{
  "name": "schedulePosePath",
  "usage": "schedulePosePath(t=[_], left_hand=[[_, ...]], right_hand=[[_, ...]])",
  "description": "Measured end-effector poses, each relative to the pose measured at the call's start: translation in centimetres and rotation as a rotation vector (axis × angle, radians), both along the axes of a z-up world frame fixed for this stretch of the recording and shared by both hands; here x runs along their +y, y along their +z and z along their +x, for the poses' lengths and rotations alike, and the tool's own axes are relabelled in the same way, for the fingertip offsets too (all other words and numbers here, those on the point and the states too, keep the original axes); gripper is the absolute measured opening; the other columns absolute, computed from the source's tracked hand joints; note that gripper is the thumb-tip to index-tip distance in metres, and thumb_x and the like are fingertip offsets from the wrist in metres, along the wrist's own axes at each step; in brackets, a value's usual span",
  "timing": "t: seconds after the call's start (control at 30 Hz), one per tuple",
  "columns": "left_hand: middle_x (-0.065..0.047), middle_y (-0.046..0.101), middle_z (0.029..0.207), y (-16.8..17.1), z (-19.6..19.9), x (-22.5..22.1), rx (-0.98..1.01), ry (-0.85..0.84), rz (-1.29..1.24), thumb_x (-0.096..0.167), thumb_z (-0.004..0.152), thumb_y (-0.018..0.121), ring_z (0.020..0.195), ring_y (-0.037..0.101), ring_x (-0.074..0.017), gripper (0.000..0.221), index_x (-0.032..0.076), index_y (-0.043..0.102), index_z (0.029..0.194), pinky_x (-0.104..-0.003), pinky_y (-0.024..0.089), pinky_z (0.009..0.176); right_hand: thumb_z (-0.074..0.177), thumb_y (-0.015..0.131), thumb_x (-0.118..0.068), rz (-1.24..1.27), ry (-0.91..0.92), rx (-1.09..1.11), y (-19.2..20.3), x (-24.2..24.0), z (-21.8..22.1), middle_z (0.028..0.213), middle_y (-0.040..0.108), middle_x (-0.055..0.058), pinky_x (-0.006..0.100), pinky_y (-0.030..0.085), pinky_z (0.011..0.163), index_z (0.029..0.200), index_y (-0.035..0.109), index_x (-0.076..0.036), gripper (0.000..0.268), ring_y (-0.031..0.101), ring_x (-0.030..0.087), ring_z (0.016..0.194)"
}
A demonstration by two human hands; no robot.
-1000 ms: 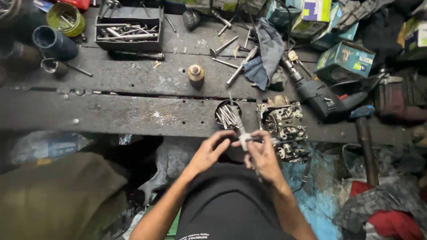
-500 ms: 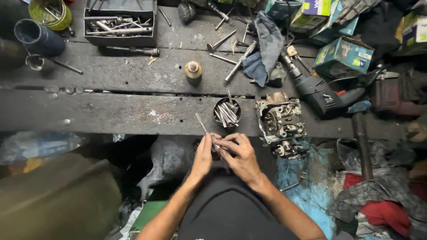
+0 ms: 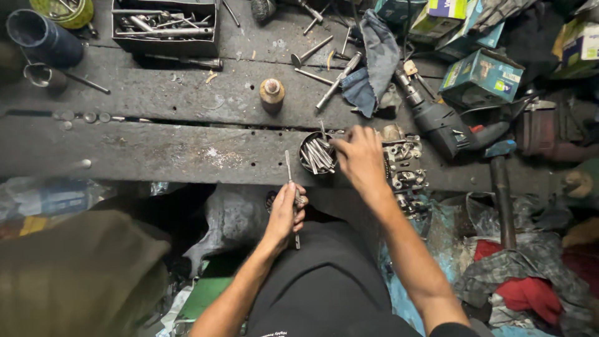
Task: The person uses a wrench to tighten bolts on a disassembled engine cylinder head placed on a workbench. They repeatedly adjust the head's position and apply torque to multiple bolt locations while another person stands nearby.
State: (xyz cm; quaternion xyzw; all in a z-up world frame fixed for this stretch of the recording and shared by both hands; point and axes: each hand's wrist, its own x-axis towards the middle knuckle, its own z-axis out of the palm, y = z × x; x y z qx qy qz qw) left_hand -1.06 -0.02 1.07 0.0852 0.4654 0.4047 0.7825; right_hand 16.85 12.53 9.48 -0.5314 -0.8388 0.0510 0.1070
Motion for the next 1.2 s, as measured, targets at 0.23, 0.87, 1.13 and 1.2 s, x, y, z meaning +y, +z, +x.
schedulePosePath(t=[0.23,0.87,1.13,1.2], left_hand=[[0.002,0.049,0.079,1.5,0.1,0.0,-0.051,-0.011,0.048,0.045,0.107,0.042,0.048,0.035,-0.0043,0.031,0.015,0.052,0.109,-0.021,0.027,0.04],[-0.001,0.05,0.082,-0.2,-2.6,2.2,0.034,0.1,0.087,0.045,0.104,0.049,0.05,0.039,-0.006,0.033,0.013,0.053,0.111,-0.022,0.028,0.039],[-0.001,0.052,0.085,1.5,-1.8,5.0,0.061,0.052,0.128,0.044,0.104,0.048,0.05,0.039,-0.0062,0.033,0.011,0.054,0.11,-0.022,0.029,0.038],[-0.001,0.05,0.084,1.8,-1.5,5.2,0.061,0.037,0.141,0.043,0.105,0.047,0.049,0.038,-0.006,0.033,0.012,0.053,0.11,-0.021,0.029,0.037]], right_hand=[[0.076,0.078,-0.022,0.021,0.162,-0.301,-0.4,1.8,-0.5,0.101,0.057,0.009,0.044,0.041,0.08,0.096,0.076,-0.017,0.021,0.053,0.028,0.101],[0.088,0.078,0.002,-0.59,-0.32,1.194,1.0,-3.1,7.5,0.104,0.074,0.005,0.027,0.056,0.088,0.104,0.071,-0.002,0.018,0.069,0.012,0.097],[0.087,0.079,0.003,-0.585,-0.306,1.558,0.9,-6.6,7.8,0.103,0.075,0.01,0.03,0.057,0.083,0.104,0.069,-0.002,0.02,0.071,0.016,0.094],[0.088,0.079,0.002,-0.552,-0.316,1.569,1.2,-7.0,7.6,0.103,0.074,0.009,0.03,0.056,0.085,0.105,0.068,-0.002,0.02,0.07,0.015,0.095]])
